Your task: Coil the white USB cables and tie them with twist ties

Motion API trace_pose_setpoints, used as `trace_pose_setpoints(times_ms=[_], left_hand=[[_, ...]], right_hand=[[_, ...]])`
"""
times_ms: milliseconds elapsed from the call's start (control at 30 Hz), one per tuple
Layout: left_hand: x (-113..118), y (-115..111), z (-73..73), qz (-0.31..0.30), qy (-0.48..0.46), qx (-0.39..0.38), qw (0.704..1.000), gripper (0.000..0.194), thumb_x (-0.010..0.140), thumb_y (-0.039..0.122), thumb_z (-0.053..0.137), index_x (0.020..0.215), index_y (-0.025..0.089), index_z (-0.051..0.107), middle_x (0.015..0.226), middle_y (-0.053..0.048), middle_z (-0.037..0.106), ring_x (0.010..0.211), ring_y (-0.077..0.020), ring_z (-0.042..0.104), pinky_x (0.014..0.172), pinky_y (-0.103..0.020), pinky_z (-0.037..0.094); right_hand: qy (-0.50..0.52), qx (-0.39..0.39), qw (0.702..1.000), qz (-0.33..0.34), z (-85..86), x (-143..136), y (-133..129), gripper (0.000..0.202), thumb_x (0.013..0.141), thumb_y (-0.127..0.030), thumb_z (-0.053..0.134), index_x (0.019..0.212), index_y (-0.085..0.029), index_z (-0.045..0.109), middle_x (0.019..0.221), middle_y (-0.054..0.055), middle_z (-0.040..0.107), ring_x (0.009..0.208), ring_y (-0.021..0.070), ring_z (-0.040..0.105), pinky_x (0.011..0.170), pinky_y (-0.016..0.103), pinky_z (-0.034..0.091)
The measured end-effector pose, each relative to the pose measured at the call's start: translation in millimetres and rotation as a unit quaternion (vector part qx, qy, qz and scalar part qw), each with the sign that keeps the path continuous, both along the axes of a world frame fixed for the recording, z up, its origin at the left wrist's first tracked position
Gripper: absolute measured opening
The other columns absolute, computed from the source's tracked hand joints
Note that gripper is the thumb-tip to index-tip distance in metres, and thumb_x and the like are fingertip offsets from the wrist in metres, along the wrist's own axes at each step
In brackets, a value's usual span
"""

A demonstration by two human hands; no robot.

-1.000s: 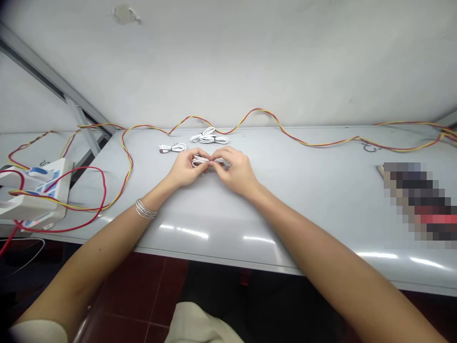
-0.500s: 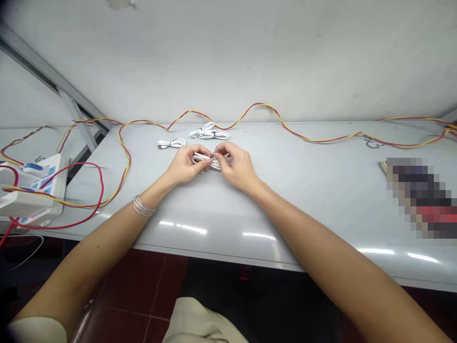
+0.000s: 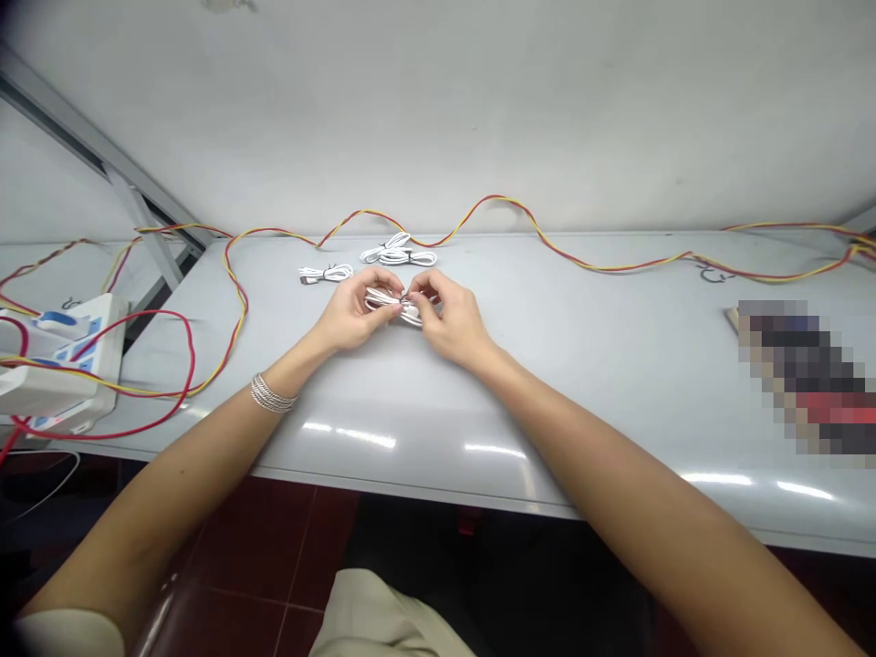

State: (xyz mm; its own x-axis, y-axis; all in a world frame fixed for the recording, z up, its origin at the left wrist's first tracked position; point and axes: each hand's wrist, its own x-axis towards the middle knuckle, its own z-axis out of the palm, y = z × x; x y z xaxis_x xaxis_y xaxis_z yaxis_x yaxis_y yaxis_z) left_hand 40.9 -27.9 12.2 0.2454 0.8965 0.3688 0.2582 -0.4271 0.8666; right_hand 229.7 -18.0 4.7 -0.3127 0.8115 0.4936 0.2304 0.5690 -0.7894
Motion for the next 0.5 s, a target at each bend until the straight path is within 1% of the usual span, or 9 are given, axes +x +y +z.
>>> trace_pose_setpoints(times_ms=[100, 233, 400, 500], left_hand=[[0.2, -0.1, 1.1, -0.005, -0.015, 0.003, 1.000, 0.038, 0.078, 0.045, 0.079, 0.095, 0.016, 0.062, 0.094, -0.007, 0.067, 0.092, -0.0199, 0.064, 0.085, -0.033, 0.053], [0.9, -0.7, 1.1, -0.008, -0.035, -0.008, 0.999, 0.041, 0.077, 0.049, 0.080, 0.095, 0.017, 0.062, 0.095, -0.007, 0.066, 0.090, -0.0191, 0.063, 0.081, -0.032, 0.053], [0.1, -0.5, -0.3, -0.012, -0.049, -0.019, 0.999, 0.041, 0.076, 0.048, 0.081, 0.095, 0.016, 0.063, 0.094, -0.007, 0.065, 0.089, -0.0179, 0.062, 0.073, -0.029, 0.052], [-0.9, -0.3, 0.0, -0.015, -0.049, -0.028, 0.998, 0.039, 0.076, 0.046, 0.081, 0.095, 0.016, 0.063, 0.094, -0.007, 0.065, 0.086, -0.0174, 0.061, 0.069, -0.028, 0.051]], right_hand=[[0.003, -0.002, 1.000, 0.003, 0.0, -0.1, -0.3, 0.009, 0.091, -0.028, 0.055, 0.087, -0.021, 0.058, 0.086, 0.004, 0.068, 0.079, 0.0179, 0.062, 0.077, 0.033, 0.051], [-0.002, -0.017, 1.000, 0.010, 1.3, 0.3, -0.9, 0.009, 0.091, -0.028, 0.054, 0.087, -0.021, 0.056, 0.088, 0.004, 0.068, 0.081, 0.0181, 0.062, 0.079, 0.033, 0.051], [-0.023, -0.041, 0.999, 0.019, 1.4, 1.5, -0.4, 0.009, 0.090, -0.029, 0.055, 0.089, -0.020, 0.057, 0.090, 0.004, 0.068, 0.078, 0.0172, 0.061, 0.076, 0.033, 0.051], [-0.024, -0.038, 0.999, 0.012, 0.7, 1.7, -0.4, 0.011, 0.091, -0.030, 0.056, 0.089, -0.020, 0.059, 0.089, 0.005, 0.069, 0.077, 0.0174, 0.063, 0.075, 0.033, 0.052]])
